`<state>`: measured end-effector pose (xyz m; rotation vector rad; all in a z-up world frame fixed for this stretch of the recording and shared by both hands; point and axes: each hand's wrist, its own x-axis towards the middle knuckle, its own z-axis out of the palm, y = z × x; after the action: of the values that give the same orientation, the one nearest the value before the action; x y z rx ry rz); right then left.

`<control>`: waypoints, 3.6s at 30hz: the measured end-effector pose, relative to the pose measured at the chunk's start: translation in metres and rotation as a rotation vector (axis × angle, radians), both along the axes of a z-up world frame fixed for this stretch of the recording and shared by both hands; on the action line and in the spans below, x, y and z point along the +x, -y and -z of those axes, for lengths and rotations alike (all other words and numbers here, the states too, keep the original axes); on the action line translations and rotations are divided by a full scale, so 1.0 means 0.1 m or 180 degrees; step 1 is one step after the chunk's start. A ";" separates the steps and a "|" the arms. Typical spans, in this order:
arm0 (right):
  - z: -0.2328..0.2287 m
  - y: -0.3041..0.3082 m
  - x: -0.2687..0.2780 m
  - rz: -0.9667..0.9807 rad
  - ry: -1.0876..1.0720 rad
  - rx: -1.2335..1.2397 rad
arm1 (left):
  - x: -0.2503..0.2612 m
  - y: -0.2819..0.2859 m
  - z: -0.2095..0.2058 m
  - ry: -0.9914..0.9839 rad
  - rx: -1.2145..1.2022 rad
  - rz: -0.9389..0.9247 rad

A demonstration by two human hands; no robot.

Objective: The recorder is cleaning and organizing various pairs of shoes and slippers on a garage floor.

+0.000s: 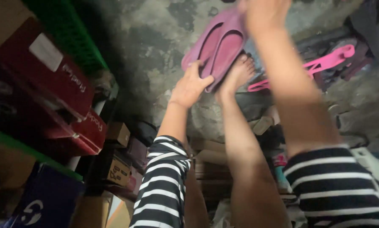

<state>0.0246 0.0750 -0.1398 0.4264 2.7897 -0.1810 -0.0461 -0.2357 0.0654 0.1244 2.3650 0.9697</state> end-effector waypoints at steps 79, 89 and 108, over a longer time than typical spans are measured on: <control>-0.21 0.78 -0.45 -0.0027 0.0226 0.0464 | -0.29 -0.26 1.13 0.0289 -0.0595 0.0708; -0.16 0.34 -0.35 -0.0622 -0.0442 0.0872 | -0.15 -0.28 1.27 0.0119 -0.0468 0.0598; -0.13 0.58 -0.43 0.1506 -0.0063 -0.1995 | 0.09 -0.43 1.09 0.0208 0.0160 -0.0706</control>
<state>-0.0188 0.0174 -0.1267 0.8941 2.4153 -1.1203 -0.0371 -0.1929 -0.0431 -0.1514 2.3299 1.1195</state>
